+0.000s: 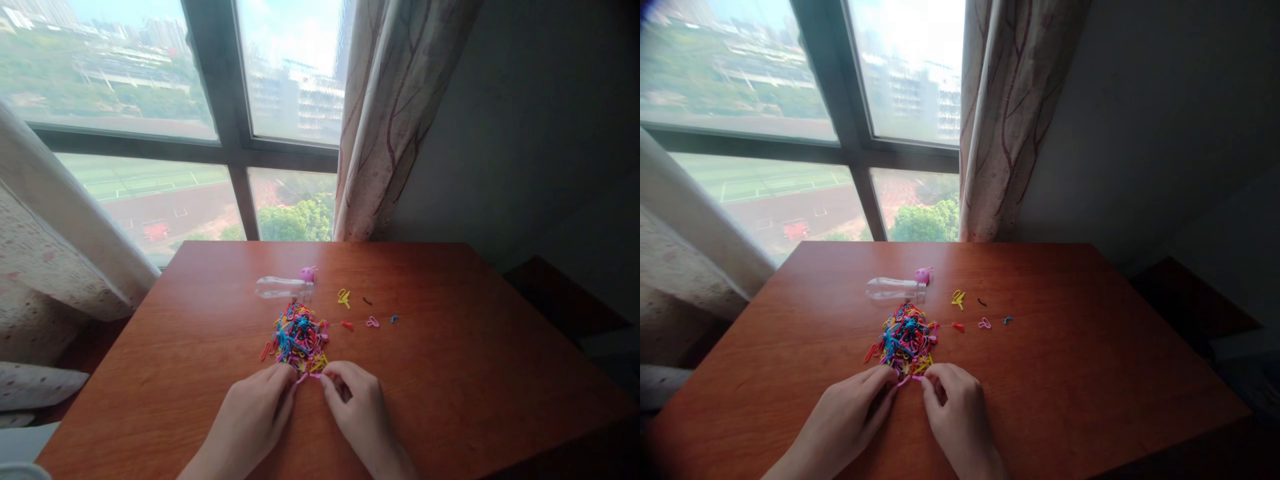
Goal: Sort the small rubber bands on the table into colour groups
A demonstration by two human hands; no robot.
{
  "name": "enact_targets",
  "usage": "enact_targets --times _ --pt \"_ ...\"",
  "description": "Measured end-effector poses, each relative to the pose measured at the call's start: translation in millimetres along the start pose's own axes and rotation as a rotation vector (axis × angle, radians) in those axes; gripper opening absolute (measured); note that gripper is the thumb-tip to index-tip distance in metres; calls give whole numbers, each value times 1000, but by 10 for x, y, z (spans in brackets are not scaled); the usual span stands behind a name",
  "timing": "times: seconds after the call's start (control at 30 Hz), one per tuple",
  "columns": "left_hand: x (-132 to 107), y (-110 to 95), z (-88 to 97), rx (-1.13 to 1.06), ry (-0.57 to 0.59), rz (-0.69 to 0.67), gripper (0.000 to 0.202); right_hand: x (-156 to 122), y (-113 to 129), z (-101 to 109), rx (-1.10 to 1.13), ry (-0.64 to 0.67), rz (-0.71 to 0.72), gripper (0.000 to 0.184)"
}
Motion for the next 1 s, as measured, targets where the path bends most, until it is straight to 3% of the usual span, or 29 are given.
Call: enact_targets --times 0.13,0.33,0.47,0.8,1.0 --pt "-7 -13 9 21 -6 -9 21 40 -128 188 11 -77 -40 16" --pt "-17 -25 31 26 -19 -15 19 203 -486 708 -103 -247 -117 23" --pt "-9 -18 26 23 -33 -26 19 353 -669 901 -193 -296 -134 24" --pt "-25 -29 22 -9 -72 -74 18 451 -833 878 -240 -263 -158 25" --pt "-25 -97 80 -70 -131 -115 17 344 -744 796 -197 -280 -118 23"
Point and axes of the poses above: each hand's wrist, its own x-axis towards the middle knuckle, its own z-axis out of the back of the hand, y = z × x, the point moved 7 cm from there along x, towards the middle knuckle, and after that the axes turned 1 degree about -x, right-handed, at the moved point
